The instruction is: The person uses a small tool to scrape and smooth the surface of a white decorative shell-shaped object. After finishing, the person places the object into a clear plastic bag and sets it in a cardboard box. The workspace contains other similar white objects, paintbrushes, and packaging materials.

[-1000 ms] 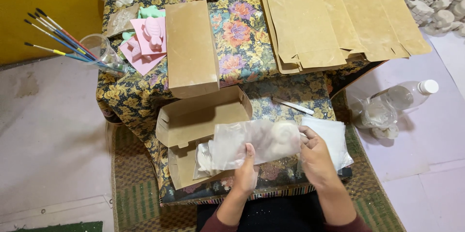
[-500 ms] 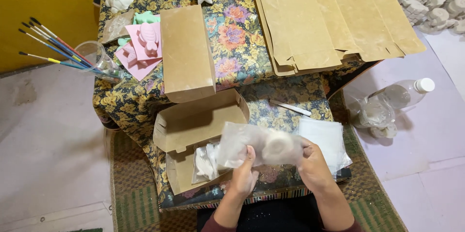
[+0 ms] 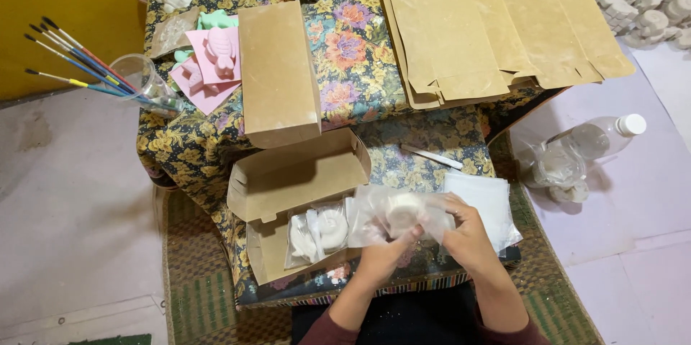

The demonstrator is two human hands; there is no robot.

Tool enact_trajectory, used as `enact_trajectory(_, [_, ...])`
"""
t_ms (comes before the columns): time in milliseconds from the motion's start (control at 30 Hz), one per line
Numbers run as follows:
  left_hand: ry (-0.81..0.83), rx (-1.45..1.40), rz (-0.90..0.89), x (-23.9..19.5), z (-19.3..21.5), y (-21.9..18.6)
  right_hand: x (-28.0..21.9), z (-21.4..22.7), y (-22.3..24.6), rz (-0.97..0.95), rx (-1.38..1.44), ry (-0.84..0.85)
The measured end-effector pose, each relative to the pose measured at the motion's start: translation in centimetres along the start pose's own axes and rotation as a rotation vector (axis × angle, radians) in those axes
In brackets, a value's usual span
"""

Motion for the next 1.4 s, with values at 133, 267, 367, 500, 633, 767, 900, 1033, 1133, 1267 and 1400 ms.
enact_trajectory(133, [-0.185,-0.724,0.149,1.1,-0.7,1.9,-0.1,0.0,-0.5,-0.186,0.327,-0.238])
enact_trajectory(267, [-0.315,-0.813,0.291,0.4,-1.4,-0.3,0.0,-1.0,-2.2,-0.015,0.34,-0.11])
enact_trajectory(367, [-0.325,-0.782,0.292,0.1,-2.6,0.7,-0.2,-2.3,-4.2,-0.087,0.303,-0.054])
enact_trajectory(500, [-0.255,-0.446,0.106,-0.4,-3.0,1.2,0.3,-3.0,-7.3,-0.054,0.363,-0.283])
enact_trajectory(633, [-0.164,-0.434,0.346,-0.6,-1.9,2.0,1.0,-2.0,-3.8,0.061,0.09,-0.251])
enact_trajectory(767, [0.162,-0.409,-0.149,-1.3,-0.9,-2.2,2.2,0.1,0.3,-0.033,-0.024,-0.327])
enact_trajectory(900, [0.28,-0.926,-0.326,-1.9,1.5,-1.1,4.0,2.4,0.5,0.03,0.033,-0.241])
enact_trajectory(1033, [0.531,-0.997,-0.1,-0.8,2.4,-1.3,5.0,4.0,0.4,0.025,-0.104,-0.065])
enact_trajectory(1133, [0.672,-0.858,0.012,-0.6,1.2,-1.2,5.0,2.8,2.3,0.035,-0.182,0.21])
enact_trajectory(1267, [0.487,-0.702,0.088,0.6,0.4,2.1,5.5,1.6,4.5,0.159,-0.413,0.145])
enact_trajectory(1400, [0.108,-0.639,0.214,1.6,-0.2,4.3,6.1,1.4,4.6,0.157,-0.348,0.026])
Point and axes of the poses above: each hand's wrist, its own x-axis towards the middle knuckle, its own z-axis out of the back of the hand, y = z × x, the point moved 2 cm from there along x, towards the middle knuckle, and after that the axes turned 1 degree about z, right-handed, at the moved point
